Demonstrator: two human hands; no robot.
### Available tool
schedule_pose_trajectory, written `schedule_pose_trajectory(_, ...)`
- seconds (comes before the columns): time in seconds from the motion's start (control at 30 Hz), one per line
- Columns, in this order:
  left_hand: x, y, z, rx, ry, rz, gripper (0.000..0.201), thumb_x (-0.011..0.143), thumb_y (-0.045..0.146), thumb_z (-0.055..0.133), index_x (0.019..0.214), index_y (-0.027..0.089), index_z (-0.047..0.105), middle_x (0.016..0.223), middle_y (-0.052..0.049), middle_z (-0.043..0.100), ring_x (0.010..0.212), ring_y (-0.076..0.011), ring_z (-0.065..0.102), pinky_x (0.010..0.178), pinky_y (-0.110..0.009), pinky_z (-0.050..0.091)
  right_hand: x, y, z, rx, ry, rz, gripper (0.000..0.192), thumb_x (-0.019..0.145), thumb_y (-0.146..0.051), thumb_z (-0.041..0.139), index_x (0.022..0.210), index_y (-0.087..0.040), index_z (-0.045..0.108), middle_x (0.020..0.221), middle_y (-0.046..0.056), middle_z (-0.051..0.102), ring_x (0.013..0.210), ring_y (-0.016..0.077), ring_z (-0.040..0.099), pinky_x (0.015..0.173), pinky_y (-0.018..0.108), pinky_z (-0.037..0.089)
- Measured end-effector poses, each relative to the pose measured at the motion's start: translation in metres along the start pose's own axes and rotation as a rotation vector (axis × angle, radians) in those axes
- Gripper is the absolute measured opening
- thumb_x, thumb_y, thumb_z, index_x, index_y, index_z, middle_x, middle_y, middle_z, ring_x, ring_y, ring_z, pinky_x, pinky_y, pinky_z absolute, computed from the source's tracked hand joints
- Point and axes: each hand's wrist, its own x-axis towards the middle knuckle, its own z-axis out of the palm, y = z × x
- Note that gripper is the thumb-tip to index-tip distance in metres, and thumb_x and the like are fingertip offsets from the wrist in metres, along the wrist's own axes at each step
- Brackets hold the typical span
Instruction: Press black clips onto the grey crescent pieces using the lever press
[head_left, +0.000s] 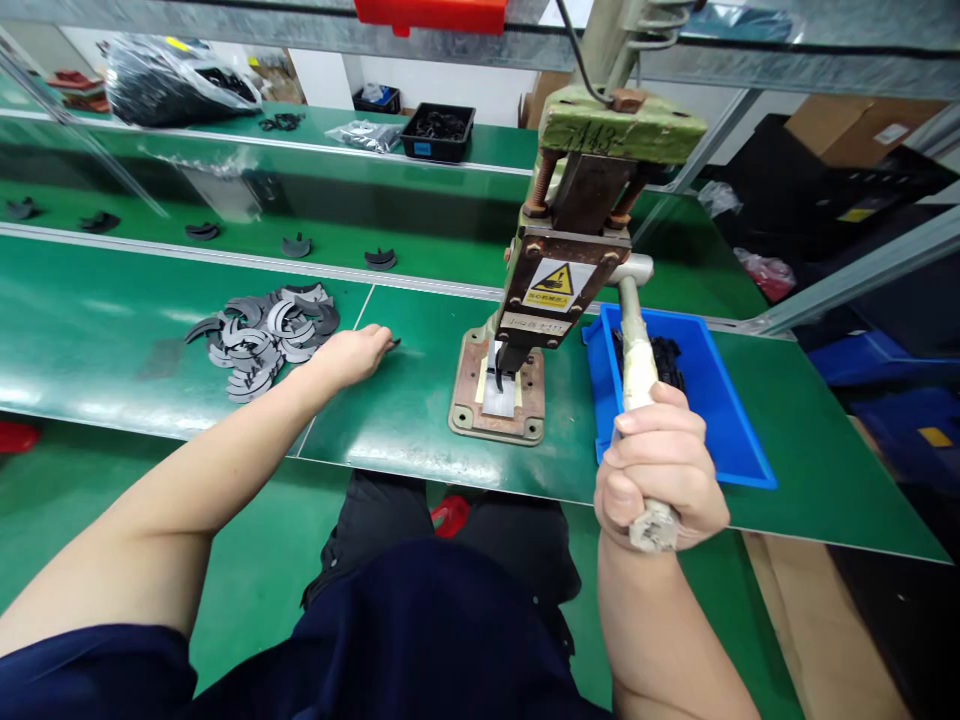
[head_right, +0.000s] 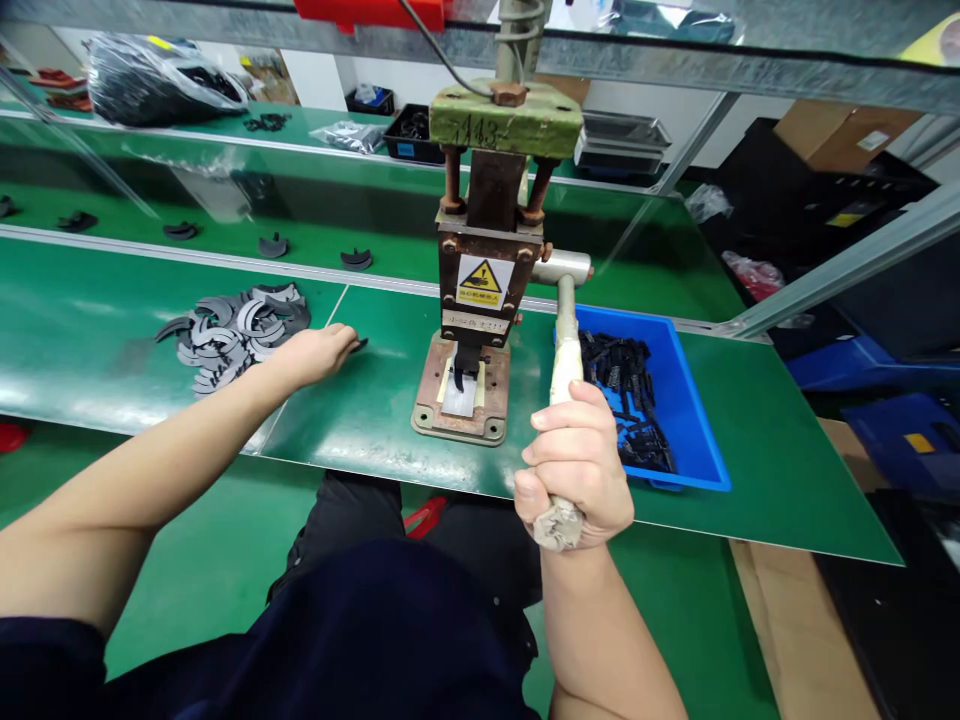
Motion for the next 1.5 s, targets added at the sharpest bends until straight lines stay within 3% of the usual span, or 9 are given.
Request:
schedule_pose_trajectory(0.13,-0.001,0.037,-0.001,-0.182,-0.025,0.200,0.035,0.109,0.037,0.048,0.136,0.025,0.065,0.125,-0.014,0.072,0.103,-0.0283,0.074,0.088,-0.036,0.053,0.000,0.000,0.000,0.008,-0.006,-0.002,0.020,0.086,-0.029,0.071,0.070,-0.027,0.060,0.069,-0.006,0.064,0.082,0.0173,0.071,0.107,0.057,0.059)
schedule_pose_trajectory(0.23,0.000,0.061,0.004,-0.392,0.028,0.283,0.036,0.105,0.033,0.055,0.139,0.024,0.063,0.116,-0.011,0.076,0.104,-0.0264,0.073,0.088,-0.034,0.052,0.001,0.001,-0.002,0.017,-0.021,-0.009,0.018,0.085,-0.026,0.071,0.071,-0.025,0.060,0.068,-0.004,0.065,0.082,0.0176,0.070,0.107,0.056,0.058)
schedule_pose_trajectory(0.37,0.009,0.083,0.007,-0.781,0.088,0.084,0.026,0.099,0.045,0.067,0.108,0.021,0.071,0.082,-0.002,0.070,0.074,-0.0184,0.065,0.068,-0.027,0.045,0.000,0.002,-0.002,0.007,-0.020,-0.012,0.020,0.086,-0.028,0.070,0.070,-0.025,0.058,0.068,-0.005,0.064,0.082,0.0167,0.070,0.107,0.056,0.057)
schedule_pose_trajectory(0.5,0.020,0.100,-0.001,-1.156,0.046,-0.059,0.038,0.093,0.056,0.072,0.084,0.020,0.063,0.068,0.002,0.062,0.058,-0.0119,0.053,0.056,-0.023,0.037,0.000,0.001,-0.002,-0.013,-0.016,0.003,0.021,0.086,-0.030,0.071,0.069,-0.026,0.059,0.067,-0.006,0.064,0.081,0.0177,0.070,0.106,0.058,0.059)
schedule_pose_trajectory(0.73,0.038,0.128,-0.015,-1.215,-0.160,-0.023,0.039,0.098,0.057,0.071,0.087,0.022,0.058,0.060,0.001,0.066,0.047,-0.0113,0.053,0.048,-0.022,0.036,0.000,0.000,0.000,-0.018,0.003,0.013,0.027,0.089,-0.035,0.072,0.068,-0.027,0.059,0.068,-0.007,0.064,0.081,0.0156,0.070,0.108,0.055,0.059)
schedule_pose_trajectory(1.03,0.054,0.135,-0.012,-1.211,-0.197,0.004,0.035,0.095,0.050,0.077,0.088,0.018,0.065,0.060,0.000,0.066,0.051,-0.0117,0.058,0.048,-0.021,0.037,-0.002,0.002,0.001,-0.017,0.016,0.007,0.025,0.087,-0.034,0.073,0.067,-0.028,0.058,0.066,-0.007,0.063,0.078,0.0175,0.069,0.106,0.058,0.059)
schedule_pose_trajectory(1.2,0.062,0.137,-0.018,-1.344,-0.368,-0.078,0.033,0.096,0.042,0.079,0.085,0.017,0.062,0.055,-0.001,0.063,0.043,-0.0101,0.056,0.043,-0.020,0.040,-0.001,0.002,0.000,-0.005,0.003,-0.008,0.025,0.087,-0.033,0.073,0.068,-0.027,0.058,0.067,-0.006,0.063,0.080,0.0168,0.069,0.107,0.056,0.058)
schedule_pose_trajectory(1.3,0.066,0.133,-0.021,-1.424,-0.470,-0.078,0.034,0.094,0.040,0.084,0.088,0.015,0.061,0.060,-0.002,0.067,0.048,-0.0116,0.063,0.047,-0.020,0.049,0.000,-0.001,0.000,-0.006,-0.012,-0.003,0.027,0.091,-0.032,0.071,0.069,-0.025,0.058,0.069,-0.005,0.064,0.083,0.0164,0.070,0.109,0.056,0.057)
schedule_pose_trajectory(1.5,0.066,0.121,-0.019,-1.449,-0.396,0.055,0.042,0.087,0.042,0.090,0.094,0.015,0.060,0.076,-0.005,0.074,0.059,-0.0128,0.072,0.057,-0.022,0.061,0.001,-0.003,0.002,-0.014,0.001,0.005,0.031,0.094,-0.036,0.070,0.068,-0.026,0.057,0.068,-0.005,0.062,0.081,0.0164,0.069,0.107,0.056,0.057)
